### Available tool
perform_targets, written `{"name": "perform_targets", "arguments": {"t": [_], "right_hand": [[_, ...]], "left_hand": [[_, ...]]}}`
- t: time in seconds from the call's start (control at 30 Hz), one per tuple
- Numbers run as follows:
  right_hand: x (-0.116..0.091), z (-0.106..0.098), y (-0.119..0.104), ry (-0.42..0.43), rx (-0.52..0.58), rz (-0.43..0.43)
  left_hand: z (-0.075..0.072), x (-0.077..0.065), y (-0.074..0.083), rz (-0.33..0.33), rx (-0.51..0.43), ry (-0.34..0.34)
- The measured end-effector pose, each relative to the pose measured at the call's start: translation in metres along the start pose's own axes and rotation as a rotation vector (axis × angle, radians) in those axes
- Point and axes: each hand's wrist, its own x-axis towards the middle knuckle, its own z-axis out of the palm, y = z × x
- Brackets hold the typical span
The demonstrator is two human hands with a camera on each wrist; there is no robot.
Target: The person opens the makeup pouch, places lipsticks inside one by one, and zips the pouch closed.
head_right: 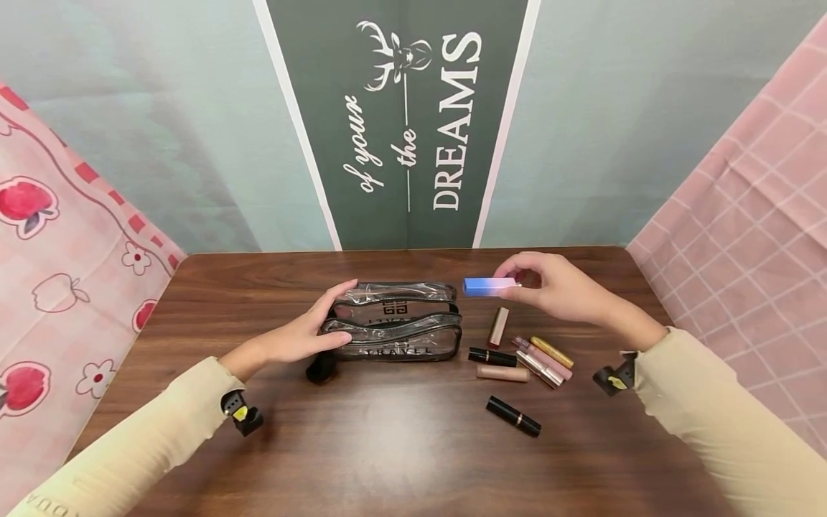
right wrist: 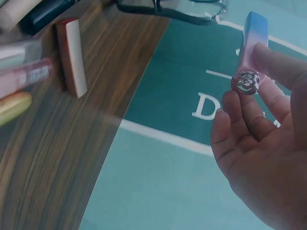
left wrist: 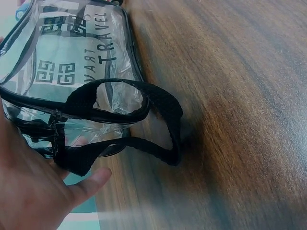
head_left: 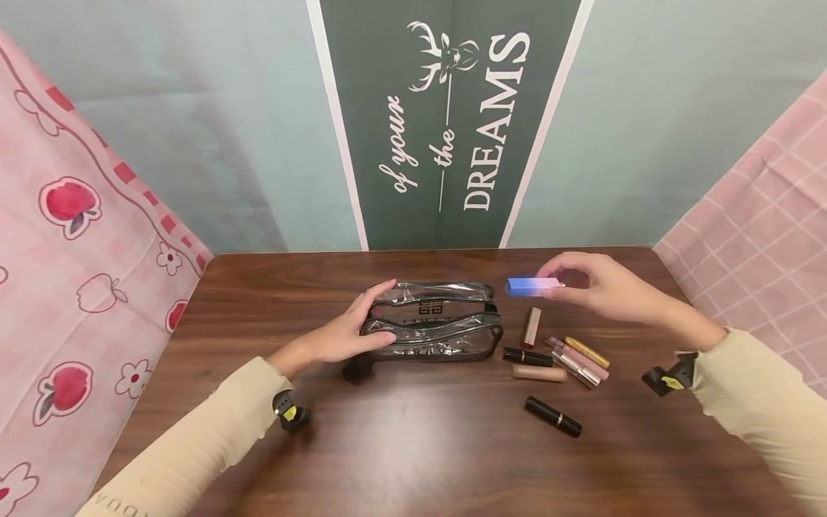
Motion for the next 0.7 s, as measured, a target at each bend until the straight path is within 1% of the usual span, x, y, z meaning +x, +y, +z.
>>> {"name": "perform_targets", "arguments": {"t": [0.23, 0.5, 0.7], "right_hand": [[0.016, 0.011, -0.011, -0.037, 0.057, -0.015], [0.029, 0.023, -0.022, -0.073, 0.092, -0.041], [0.037, 0.032, -0.030, -0.081, 0.104, -0.056]], "left_hand": [[0.000, -0.001, 0.000, 0.011, 0.004, -0.008], [-0.001, 0.000, 0.000, 0.023, -0.001, -0.007], [-0.001, 0.000, 0.001, 0.019, 0.000, -0.010]]}}
